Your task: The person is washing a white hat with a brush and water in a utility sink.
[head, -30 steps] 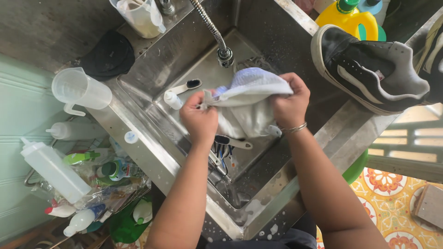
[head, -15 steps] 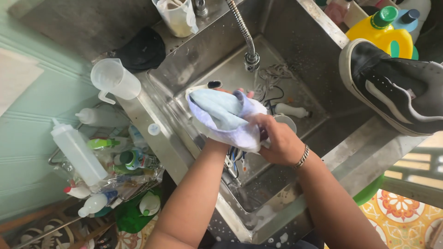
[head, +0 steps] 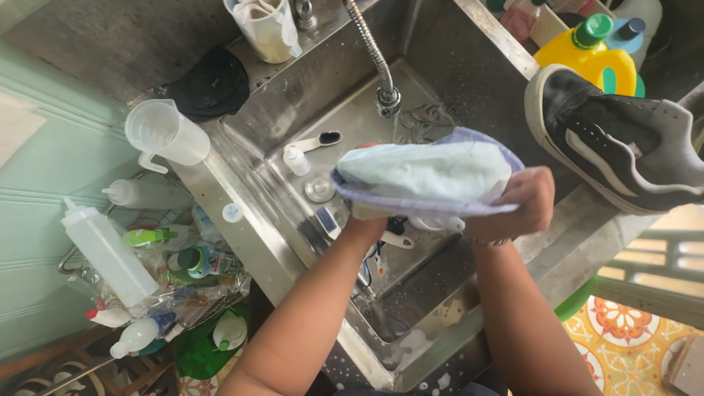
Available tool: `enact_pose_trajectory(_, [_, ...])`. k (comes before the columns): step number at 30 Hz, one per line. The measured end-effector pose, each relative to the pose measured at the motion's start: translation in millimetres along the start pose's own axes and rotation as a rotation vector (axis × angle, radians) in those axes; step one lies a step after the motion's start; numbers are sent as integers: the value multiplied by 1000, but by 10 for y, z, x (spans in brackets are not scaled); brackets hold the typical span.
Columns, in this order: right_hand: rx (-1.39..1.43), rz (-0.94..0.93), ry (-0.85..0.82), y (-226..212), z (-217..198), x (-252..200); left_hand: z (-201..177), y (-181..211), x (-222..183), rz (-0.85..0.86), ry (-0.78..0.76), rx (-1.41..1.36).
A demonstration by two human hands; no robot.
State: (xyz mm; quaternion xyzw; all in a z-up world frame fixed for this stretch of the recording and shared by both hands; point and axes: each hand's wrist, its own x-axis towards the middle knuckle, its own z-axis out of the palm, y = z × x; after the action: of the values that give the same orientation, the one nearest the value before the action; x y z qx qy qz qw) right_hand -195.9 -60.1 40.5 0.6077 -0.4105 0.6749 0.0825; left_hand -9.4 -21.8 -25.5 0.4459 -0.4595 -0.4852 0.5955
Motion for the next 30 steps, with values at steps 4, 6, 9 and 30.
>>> enact_pose_trajectory(4, [57, 49, -46, 11, 12, 9, 119, 275, 72, -548, 25, -613])
enact_pose_trajectory(6, [162, 138, -214, -52, 9, 2, 12, 225, 58, -739, 48, -863])
enact_pose_trajectory(9, [248, 105, -569, -170, -49, 243, -202, -195, -38, -386, -76, -1146])
enact_pose_trajectory(30, [295, 379, -1088, 514, 2001, 688, -1179, -335, 709, -23, -134, -1317])
